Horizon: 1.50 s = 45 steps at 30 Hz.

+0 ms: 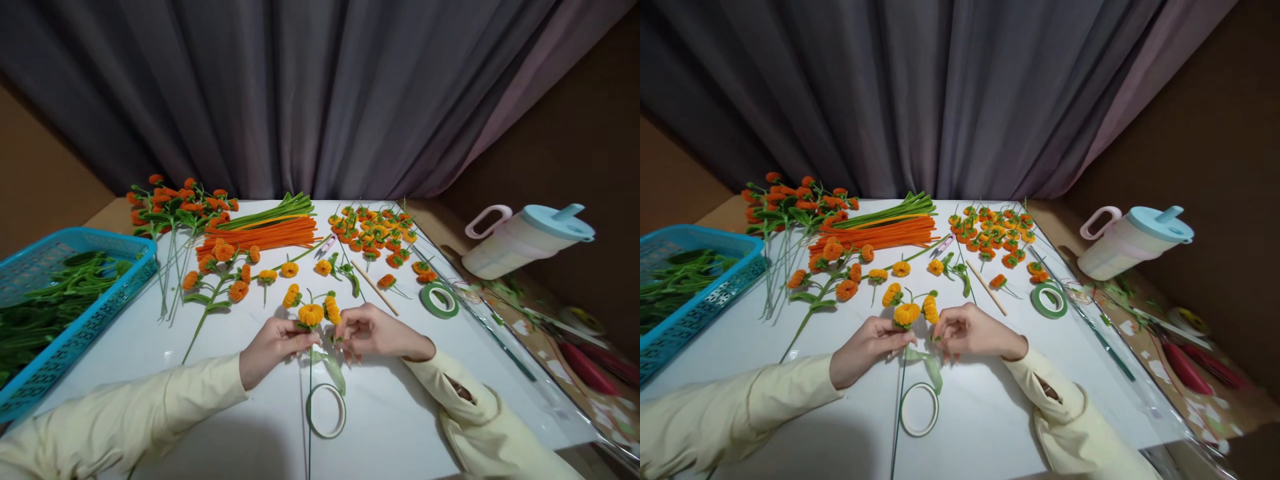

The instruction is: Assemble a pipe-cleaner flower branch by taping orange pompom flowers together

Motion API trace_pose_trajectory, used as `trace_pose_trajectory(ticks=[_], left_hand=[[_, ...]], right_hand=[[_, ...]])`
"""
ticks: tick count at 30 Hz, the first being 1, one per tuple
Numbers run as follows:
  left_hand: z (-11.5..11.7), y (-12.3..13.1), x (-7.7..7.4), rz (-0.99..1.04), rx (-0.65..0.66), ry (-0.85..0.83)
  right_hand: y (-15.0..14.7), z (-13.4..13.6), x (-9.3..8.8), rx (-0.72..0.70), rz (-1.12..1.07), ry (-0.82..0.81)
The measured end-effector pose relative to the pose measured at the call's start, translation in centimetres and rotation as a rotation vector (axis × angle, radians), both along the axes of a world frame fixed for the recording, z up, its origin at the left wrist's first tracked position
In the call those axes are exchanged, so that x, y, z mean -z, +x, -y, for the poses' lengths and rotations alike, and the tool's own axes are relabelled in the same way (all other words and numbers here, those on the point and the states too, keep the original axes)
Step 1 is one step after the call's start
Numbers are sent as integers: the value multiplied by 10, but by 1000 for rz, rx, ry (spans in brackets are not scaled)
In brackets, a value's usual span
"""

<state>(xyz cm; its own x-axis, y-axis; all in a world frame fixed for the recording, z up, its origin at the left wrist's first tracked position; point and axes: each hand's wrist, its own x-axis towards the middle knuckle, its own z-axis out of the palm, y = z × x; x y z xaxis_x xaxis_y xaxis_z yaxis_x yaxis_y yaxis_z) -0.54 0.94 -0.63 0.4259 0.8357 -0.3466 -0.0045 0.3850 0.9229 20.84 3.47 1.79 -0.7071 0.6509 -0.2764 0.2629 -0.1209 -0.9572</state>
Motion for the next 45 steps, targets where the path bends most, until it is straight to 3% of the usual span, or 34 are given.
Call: trace_pose_trajectory(ticks=[5,11,20,26,36,45], left_hand=[[0,1,-2,-21,-10,4],[1,0,-3,-39,-6,13],[1,1,-4,-67,-2,19],[2,0,-2,-60,-1,19],[2,0,-2,-55,3,11],[2,1,-3,-58,6,17]], right_hand=[[4,1,-7,-26,-12,77],[9,2,-16,-97,197,497],[5,-4,8,-107,360,902],[11,-7,9,-82,423,909],[17,-5,-2,-243,541,961],[16,-3,-5,-249,539,985]])
